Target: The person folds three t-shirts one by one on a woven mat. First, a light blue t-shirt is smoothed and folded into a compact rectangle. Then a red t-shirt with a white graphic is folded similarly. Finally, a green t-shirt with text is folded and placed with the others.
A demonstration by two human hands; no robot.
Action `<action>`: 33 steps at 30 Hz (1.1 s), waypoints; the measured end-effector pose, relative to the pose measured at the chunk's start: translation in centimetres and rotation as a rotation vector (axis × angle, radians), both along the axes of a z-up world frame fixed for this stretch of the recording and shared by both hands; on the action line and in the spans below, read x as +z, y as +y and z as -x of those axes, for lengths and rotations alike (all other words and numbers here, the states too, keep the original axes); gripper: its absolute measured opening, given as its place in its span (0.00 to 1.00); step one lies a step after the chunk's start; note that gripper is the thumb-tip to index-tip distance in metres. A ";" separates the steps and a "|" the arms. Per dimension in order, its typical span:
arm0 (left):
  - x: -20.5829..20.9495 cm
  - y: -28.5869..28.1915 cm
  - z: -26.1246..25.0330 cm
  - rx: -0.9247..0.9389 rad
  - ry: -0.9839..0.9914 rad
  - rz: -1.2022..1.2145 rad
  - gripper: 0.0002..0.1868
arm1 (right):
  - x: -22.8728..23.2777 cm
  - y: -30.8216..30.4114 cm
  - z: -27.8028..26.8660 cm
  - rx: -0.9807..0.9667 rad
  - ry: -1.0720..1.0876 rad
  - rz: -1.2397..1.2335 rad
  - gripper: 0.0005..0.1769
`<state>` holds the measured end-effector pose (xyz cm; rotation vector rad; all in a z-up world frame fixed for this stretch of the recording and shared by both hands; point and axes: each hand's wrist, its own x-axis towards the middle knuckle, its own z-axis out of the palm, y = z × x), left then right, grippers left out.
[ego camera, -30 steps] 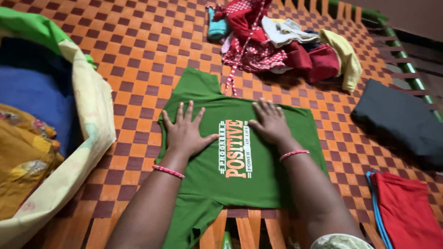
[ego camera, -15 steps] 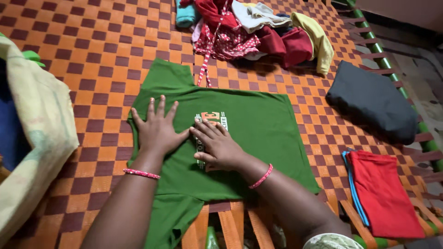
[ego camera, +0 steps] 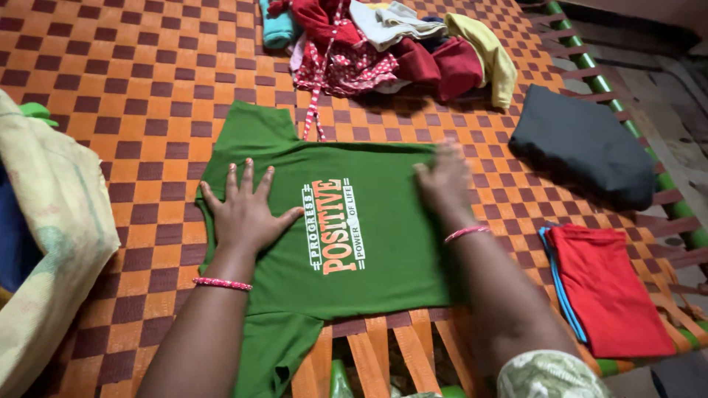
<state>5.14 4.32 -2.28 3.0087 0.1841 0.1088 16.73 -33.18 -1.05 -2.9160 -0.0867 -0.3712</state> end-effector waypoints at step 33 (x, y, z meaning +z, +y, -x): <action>-1.7 0.2 -0.3 0.009 -0.076 -0.013 0.35 | -2.5 19.6 10.7 0.768 0.196 -0.074 0.45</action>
